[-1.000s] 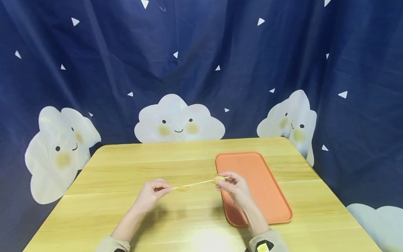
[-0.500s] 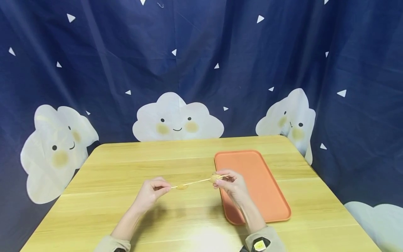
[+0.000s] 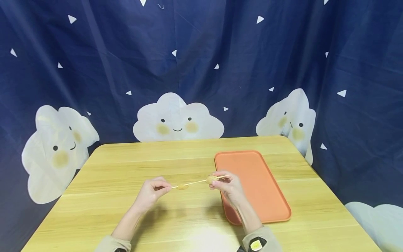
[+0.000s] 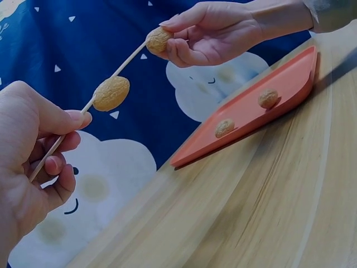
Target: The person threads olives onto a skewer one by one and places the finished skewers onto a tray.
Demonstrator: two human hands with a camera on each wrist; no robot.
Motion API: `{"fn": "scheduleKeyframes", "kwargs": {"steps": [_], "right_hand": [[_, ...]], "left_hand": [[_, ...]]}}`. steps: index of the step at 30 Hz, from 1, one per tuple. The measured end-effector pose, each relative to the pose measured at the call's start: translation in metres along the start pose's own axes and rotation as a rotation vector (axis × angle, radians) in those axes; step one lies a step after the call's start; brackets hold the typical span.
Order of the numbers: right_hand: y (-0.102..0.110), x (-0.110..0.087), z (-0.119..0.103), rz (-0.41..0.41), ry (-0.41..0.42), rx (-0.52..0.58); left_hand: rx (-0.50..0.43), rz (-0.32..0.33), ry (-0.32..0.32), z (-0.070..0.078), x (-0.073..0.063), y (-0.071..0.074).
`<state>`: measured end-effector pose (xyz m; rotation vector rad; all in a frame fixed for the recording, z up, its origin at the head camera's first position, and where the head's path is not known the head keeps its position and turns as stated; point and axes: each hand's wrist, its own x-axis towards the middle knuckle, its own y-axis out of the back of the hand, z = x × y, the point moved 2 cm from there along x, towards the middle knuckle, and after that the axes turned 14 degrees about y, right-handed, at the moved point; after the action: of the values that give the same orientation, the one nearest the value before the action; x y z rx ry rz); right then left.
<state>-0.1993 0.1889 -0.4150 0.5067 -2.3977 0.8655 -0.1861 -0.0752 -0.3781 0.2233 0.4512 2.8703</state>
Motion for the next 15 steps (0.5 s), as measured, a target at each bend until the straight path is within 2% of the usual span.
{"fn": "scheduleKeyframes", "kwargs": {"steps": [15], "right_hand": [[-0.0029, 0.0004, 0.0084, -0.022, -0.002, -0.007]], "left_hand": [[-0.006, 0.010, 0.020, 0.0020, -0.0006, -0.0002]]}}
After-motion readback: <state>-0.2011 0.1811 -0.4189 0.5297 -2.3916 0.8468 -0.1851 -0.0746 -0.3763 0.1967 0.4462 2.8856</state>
